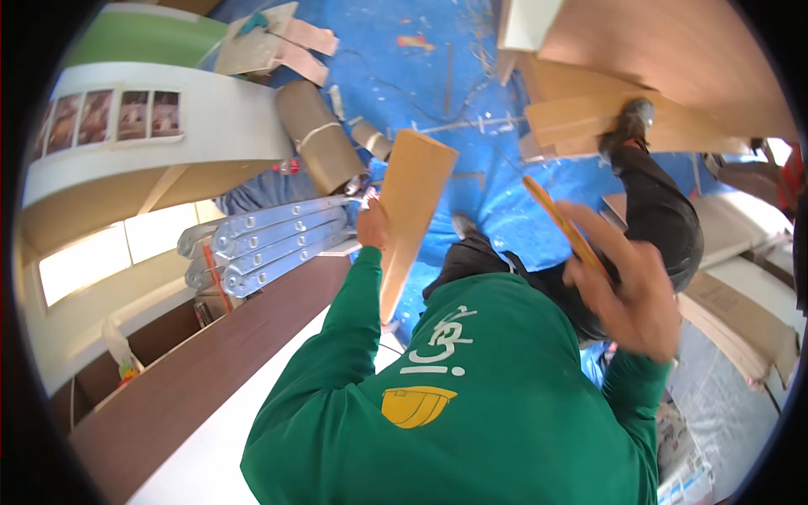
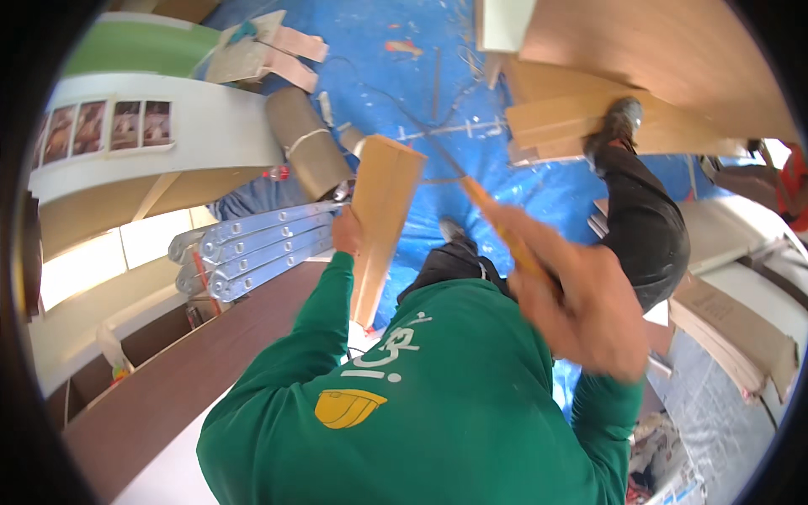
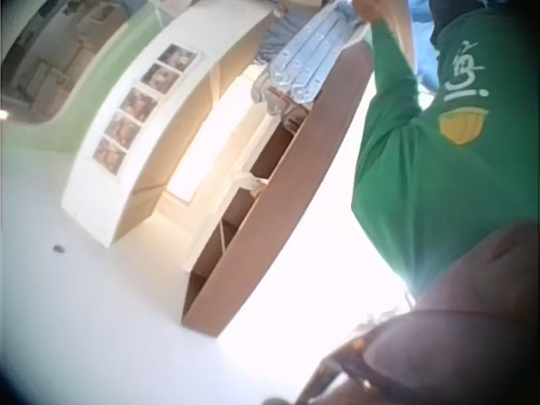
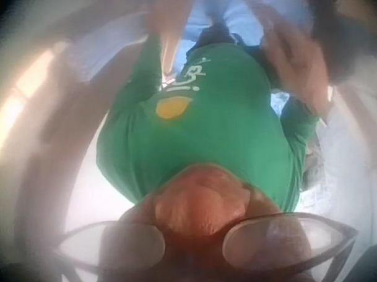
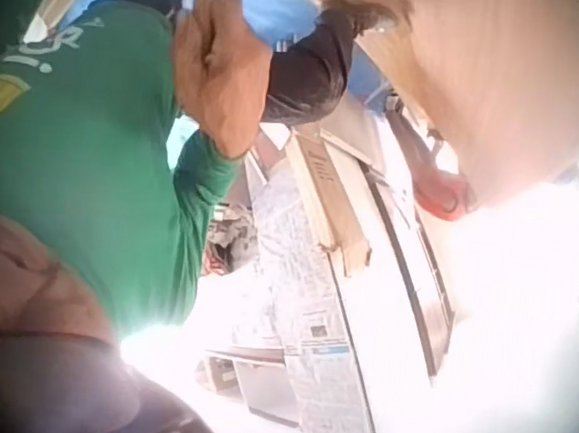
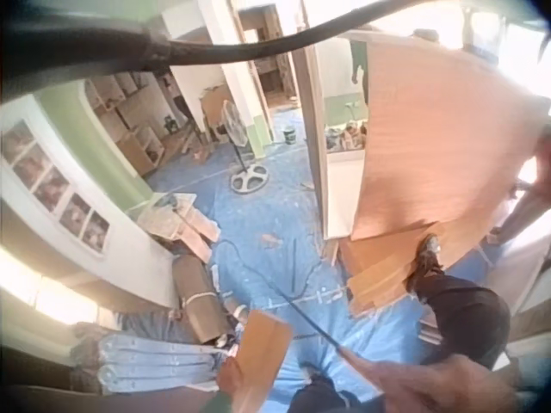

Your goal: The person measures a wooden board using a metal square and marks it with a pencil. They then use a hand saw to cut the board along the marked line. Finally, the person carries the cut piece of wood and places it against a wall.

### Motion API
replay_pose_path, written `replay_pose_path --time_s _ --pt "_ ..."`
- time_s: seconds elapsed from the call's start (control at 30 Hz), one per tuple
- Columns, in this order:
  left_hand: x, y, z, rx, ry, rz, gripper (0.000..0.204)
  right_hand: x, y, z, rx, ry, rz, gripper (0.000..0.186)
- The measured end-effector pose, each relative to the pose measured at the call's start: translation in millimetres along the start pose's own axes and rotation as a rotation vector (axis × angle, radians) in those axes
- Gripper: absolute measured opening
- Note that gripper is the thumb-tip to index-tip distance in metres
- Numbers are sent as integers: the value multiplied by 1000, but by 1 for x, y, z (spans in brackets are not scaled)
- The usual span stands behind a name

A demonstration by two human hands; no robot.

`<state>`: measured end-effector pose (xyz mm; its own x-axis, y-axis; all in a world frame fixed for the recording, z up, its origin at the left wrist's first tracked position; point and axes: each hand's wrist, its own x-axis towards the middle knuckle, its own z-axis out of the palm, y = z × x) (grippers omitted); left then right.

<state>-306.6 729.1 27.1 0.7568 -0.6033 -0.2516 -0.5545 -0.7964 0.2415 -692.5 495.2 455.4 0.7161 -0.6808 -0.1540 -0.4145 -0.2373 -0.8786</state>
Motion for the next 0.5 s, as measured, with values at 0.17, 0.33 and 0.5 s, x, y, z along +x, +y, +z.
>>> replay_pose_path --time_s 0.17,0.33,0.5 --pt "-11 -9 12 -49 59 37 25 -23 -92 -21 -52 -77 -544 47" --pt "-37 -98 -2 -53 77 -361 60 -27 -168 -36 -201 -297 -788 43" --pt "-75 -98 27 -316 -111 -482 75 -48 -199 -14 -368 -91 -687 34"
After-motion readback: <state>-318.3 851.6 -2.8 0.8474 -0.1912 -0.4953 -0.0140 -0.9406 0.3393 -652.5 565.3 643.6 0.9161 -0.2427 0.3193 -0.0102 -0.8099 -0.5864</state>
